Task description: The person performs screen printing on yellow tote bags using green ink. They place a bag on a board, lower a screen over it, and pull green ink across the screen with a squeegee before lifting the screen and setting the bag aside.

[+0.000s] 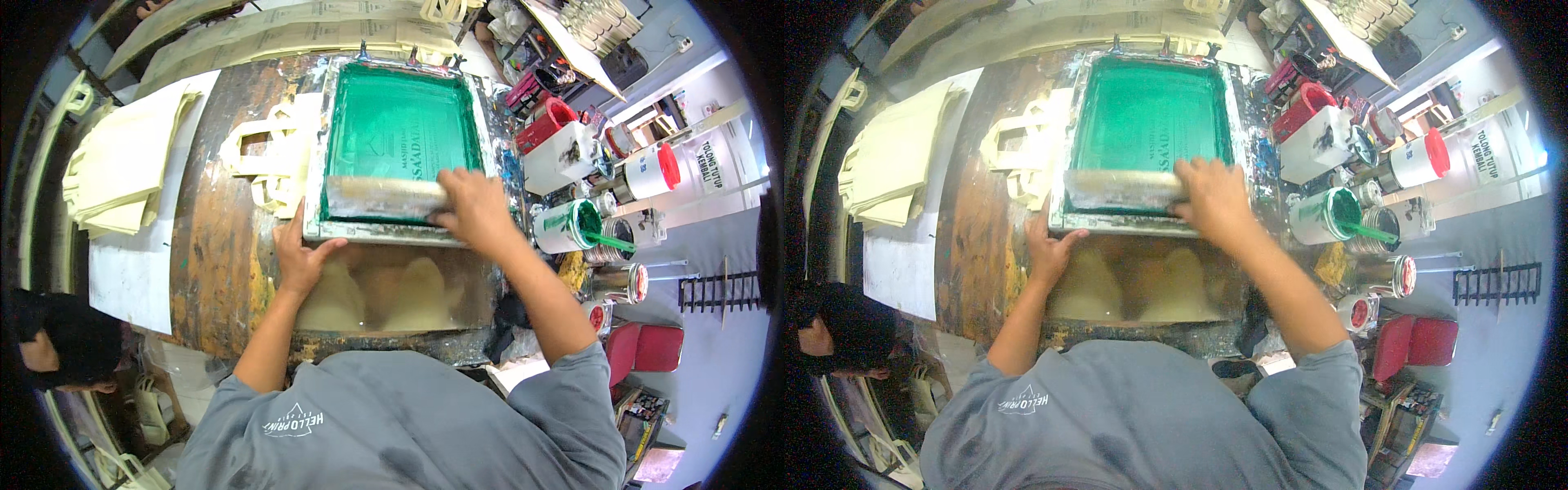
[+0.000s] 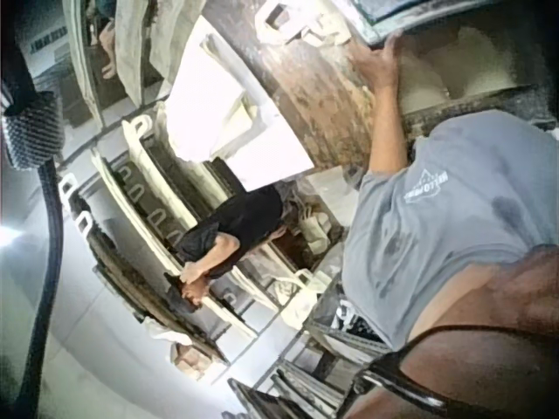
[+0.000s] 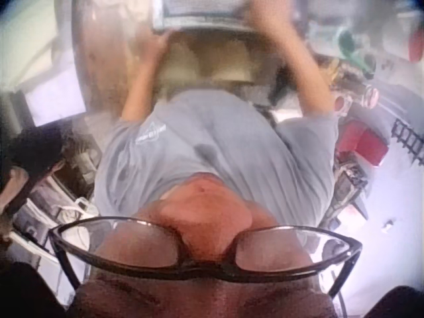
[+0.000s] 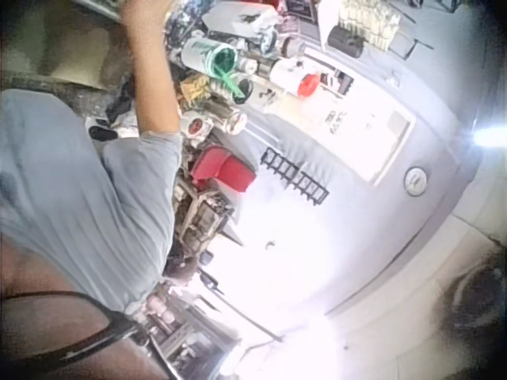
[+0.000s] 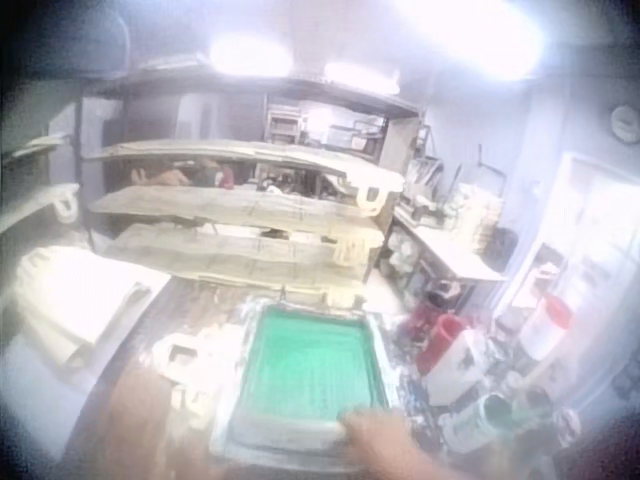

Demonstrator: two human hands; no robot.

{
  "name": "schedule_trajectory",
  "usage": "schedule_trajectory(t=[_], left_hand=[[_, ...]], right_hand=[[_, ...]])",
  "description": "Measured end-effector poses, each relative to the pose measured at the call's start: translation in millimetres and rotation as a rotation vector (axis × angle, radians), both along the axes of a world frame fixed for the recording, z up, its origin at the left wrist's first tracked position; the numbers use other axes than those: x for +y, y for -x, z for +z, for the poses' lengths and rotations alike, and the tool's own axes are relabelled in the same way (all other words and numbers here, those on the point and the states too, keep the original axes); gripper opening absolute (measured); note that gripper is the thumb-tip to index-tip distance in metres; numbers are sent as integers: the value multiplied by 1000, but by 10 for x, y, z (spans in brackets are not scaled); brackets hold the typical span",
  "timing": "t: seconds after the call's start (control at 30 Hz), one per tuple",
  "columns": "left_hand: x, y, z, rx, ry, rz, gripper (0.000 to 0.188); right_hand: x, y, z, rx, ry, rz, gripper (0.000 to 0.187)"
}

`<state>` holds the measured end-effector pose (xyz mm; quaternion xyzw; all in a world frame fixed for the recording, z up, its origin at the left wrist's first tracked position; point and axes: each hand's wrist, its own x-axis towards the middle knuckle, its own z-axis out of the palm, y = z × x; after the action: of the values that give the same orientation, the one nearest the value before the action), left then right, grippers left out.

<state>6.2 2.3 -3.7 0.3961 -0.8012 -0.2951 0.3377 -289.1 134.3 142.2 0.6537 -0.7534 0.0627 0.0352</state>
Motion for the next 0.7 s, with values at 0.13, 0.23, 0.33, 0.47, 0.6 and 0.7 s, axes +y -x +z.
schedule_trajectory(t=[0.13, 0.23, 0.33, 0.47, 0.6, 0.7], left_hand=[[-14, -36, -70, 16, 103, -36, 106], [-6, -44, -81, 15, 102, -52, 108], [-28, -26, -83, -17, 124, -44, 109], [-32, -28, -2, -40, 156, -39, 113], [-5, -88, 312, -355, 99, 45, 108], [-179, 7, 712, -254, 142, 48, 100]], right_hand=[[51, -150, -267, 98, 94, -60, 43], [-265, 99, -506, 123, 234, -52, 40], [-768, 460, -700, 170, 219, -113, 38], [-1474, 869, -650, 230, 242, -153, 40], [-1947, 1363, -336, 107, 17, -114, 55], [-2102, 1616, -257, 99, 21, -100, 54]])
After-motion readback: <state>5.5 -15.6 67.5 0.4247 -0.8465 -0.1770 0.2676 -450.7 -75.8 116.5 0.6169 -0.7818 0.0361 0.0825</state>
